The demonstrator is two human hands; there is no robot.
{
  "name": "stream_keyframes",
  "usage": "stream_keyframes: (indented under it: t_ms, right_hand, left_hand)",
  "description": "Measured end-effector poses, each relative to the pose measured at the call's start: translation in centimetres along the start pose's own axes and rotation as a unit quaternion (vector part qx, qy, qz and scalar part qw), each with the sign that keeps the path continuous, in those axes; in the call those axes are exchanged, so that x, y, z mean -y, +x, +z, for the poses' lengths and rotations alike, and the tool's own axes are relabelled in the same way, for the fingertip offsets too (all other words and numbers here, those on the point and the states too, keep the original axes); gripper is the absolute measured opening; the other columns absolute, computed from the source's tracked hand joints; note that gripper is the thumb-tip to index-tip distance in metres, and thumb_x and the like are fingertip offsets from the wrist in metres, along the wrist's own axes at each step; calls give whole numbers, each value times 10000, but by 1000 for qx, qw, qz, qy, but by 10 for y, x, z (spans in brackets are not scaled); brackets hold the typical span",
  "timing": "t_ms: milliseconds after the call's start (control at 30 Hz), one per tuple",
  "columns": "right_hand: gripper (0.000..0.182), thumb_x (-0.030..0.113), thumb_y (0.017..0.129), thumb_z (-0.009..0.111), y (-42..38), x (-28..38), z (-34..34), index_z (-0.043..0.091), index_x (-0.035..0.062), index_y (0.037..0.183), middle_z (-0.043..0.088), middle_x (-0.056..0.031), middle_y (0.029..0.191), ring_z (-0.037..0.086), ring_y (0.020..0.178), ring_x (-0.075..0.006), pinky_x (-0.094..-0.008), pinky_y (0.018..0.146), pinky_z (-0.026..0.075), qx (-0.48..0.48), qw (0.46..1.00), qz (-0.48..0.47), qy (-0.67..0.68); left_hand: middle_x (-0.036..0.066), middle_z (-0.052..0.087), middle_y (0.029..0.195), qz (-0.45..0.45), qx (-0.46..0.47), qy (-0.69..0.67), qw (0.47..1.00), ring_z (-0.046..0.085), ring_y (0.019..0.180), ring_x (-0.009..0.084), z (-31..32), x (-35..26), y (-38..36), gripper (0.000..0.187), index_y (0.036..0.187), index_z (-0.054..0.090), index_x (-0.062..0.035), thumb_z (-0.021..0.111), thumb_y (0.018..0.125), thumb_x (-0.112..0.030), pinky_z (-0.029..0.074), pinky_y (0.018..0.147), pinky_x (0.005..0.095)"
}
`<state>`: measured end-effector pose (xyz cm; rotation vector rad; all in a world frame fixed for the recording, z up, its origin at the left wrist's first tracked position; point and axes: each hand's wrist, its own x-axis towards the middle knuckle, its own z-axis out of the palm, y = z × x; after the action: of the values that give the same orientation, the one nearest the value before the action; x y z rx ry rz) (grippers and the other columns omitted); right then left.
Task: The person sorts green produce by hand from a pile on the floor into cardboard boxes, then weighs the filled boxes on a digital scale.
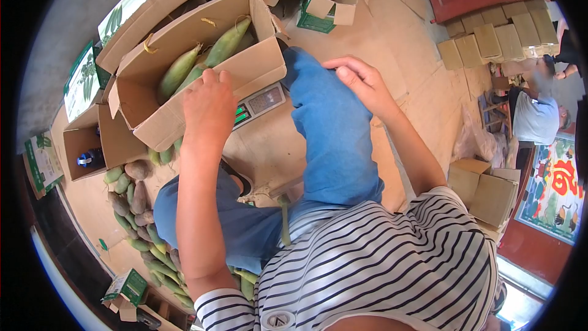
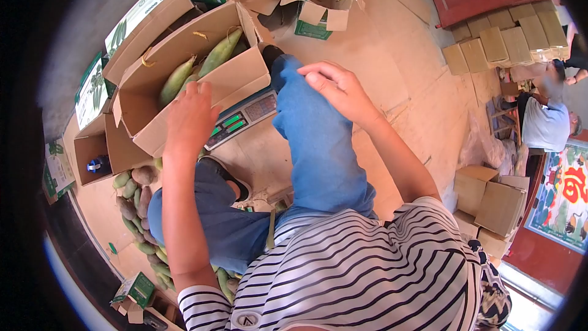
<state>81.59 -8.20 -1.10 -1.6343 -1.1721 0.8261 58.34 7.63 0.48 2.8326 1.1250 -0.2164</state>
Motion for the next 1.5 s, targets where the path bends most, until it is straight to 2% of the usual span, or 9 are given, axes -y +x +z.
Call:
stream_keyframes:
  t_ms: [233,533,633,1033,1233,1300,1333,1367,1500]
  right_hand:
    - [240,213,899,538,8,9,18,633,18,1001,632,-111,1032,569,1013,-239,-338,908,420,89,987,-116,-72]
    - [300,220,949,439,11,15,22,627,-2,1021,618,-113,1087,513,1127,-256,-361,987,365,118,986,-68,-98]
    - [283,223,929,463,10,12,25,635,1,963,636,-108,1004,567,996,-247,-346,908,418,78,989,-94,-87]
    - [301,238,934,458,9,8,27,642,1,963,643,-110,992,561,1019,-246,-349,922,410,63,993,-80,-61]
    - [329,272,931,465,1,4,21,606,6,1065,600,-146,1106,545,1064,-266,-353,941,402,8,999,-45,-29]
    - [351,289,922,484,-6,-3,3,577,12,1117,562,-154,1174,531,1092,-283,-361,955,393,-62,995,11,-82]
    - [368,298,917,493,-11,-10,-13,563,15,1143,543,-158,1209,524,1105,-292,-364,962,388,-96,989,39,-109]
    - [432,329,893,532,-16,-25,-35,531,7,1180,507,-178,1248,499,1136,-309,-373,973,381,-129,964,36,-229]
    - [697,412,803,643,-72,-93,-99,410,-36,1284,413,-242,1321,422,1212,-360,-401,996,367,-138,784,141,-588]
  left_hand:
    - [145,568,950,14,-5,10,1000,599,915,307,1,2,1,336,1011,502,-40,667,790,-232,488,749,418]
    - [113,579,933,19,-25,15,999,609,886,278,5,4,1,321,965,519,-68,684,772,-264,486,725,396]
    - [138,575,936,20,-11,10,1000,609,895,304,0,2,1,328,991,497,-45,666,790,-243,494,733,410]
    - [142,574,937,26,-11,7,1000,607,897,307,-1,0,2,317,975,496,-43,667,787,-232,496,736,413]
    - [137,577,942,24,-6,12,1000,609,894,309,0,0,2,334,997,506,-42,673,778,-232,496,737,413]
    - [135,580,944,25,7,20,999,611,890,309,1,1,3,342,1010,509,-42,673,778,-233,497,732,410]
    - [136,581,942,24,4,20,999,612,885,309,1,1,3,343,1011,508,-42,671,779,-234,498,728,408]
    - [136,582,940,25,1,20,999,614,880,309,1,1,3,343,1012,507,-42,670,780,-234,499,724,406]
    - [136,585,933,40,-19,21,999,618,860,309,3,2,3,342,1017,505,-42,665,785,-235,502,709,402]
